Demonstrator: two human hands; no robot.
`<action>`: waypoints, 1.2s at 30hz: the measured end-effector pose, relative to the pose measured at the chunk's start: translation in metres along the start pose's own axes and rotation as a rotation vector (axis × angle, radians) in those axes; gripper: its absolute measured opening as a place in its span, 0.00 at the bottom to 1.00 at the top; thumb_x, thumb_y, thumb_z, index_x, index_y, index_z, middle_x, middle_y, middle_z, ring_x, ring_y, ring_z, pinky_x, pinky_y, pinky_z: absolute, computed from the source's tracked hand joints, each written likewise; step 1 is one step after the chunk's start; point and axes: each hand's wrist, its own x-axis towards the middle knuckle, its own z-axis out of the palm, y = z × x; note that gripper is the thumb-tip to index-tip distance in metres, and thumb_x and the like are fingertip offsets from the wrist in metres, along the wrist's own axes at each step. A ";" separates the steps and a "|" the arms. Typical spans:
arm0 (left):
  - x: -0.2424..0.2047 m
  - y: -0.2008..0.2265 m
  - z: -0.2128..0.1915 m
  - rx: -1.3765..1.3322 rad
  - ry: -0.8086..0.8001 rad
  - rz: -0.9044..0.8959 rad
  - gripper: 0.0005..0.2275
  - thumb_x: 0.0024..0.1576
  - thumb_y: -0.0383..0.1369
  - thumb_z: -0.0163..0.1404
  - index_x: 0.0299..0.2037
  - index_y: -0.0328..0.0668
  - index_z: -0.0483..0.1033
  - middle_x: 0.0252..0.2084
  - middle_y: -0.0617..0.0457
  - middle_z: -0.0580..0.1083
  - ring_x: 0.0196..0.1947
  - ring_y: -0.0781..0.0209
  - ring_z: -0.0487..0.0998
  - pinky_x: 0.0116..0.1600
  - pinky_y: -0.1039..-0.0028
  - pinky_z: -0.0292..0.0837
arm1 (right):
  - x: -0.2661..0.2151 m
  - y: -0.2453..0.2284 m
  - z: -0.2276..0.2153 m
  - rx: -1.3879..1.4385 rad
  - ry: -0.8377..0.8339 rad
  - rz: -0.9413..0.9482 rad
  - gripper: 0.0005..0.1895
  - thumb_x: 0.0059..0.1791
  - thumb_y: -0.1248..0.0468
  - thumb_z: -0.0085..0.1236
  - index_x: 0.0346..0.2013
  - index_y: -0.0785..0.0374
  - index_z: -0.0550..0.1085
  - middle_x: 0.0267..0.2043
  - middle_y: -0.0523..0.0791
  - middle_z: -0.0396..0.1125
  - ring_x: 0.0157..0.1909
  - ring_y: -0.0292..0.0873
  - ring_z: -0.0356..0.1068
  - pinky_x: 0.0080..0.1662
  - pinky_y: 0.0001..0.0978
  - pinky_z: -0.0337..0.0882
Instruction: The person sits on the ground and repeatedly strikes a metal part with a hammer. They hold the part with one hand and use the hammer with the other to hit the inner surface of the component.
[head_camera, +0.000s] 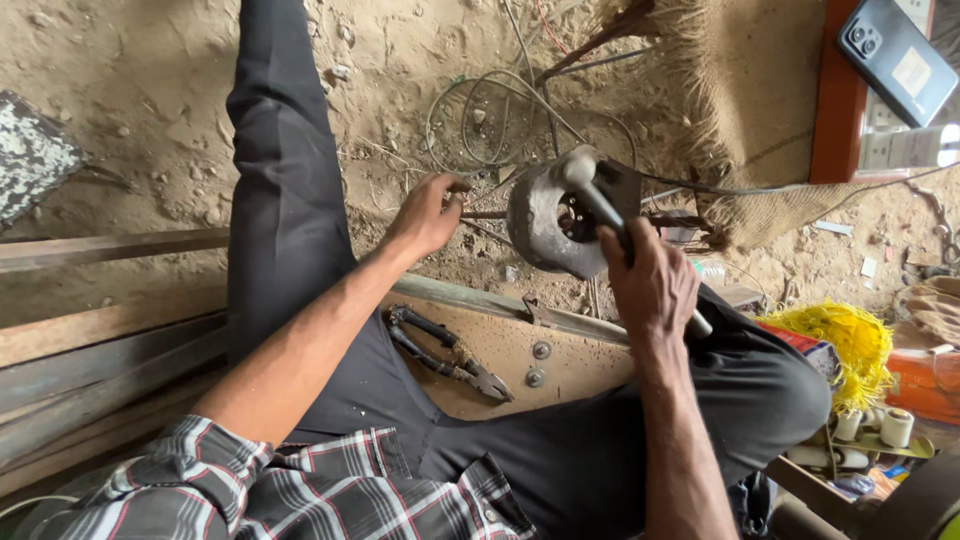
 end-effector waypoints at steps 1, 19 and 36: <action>0.000 0.000 -0.002 0.008 0.005 0.011 0.14 0.62 0.26 0.44 0.57 0.37 0.74 0.61 0.40 0.70 0.58 0.48 0.74 0.63 0.62 0.71 | 0.005 0.001 0.004 0.034 -0.016 0.041 0.22 0.58 0.45 0.54 0.31 0.59 0.71 0.16 0.43 0.61 0.16 0.41 0.57 0.24 0.42 0.61; 0.005 -0.010 0.000 0.023 0.014 -0.064 0.14 0.65 0.29 0.44 0.58 0.39 0.73 0.58 0.41 0.74 0.48 0.50 0.80 0.53 0.62 0.79 | 0.000 -0.004 0.002 0.084 -0.048 -0.011 0.20 0.61 0.51 0.51 0.32 0.61 0.66 0.13 0.46 0.59 0.13 0.45 0.59 0.19 0.42 0.61; 0.007 -0.012 0.006 -0.047 -0.072 -0.155 0.16 0.64 0.29 0.43 0.61 0.39 0.71 0.61 0.43 0.71 0.29 0.53 0.72 0.32 0.67 0.71 | -0.003 -0.011 0.012 0.146 -0.059 -0.075 0.18 0.61 0.56 0.51 0.32 0.64 0.66 0.23 0.49 0.64 0.15 0.43 0.62 0.14 0.35 0.62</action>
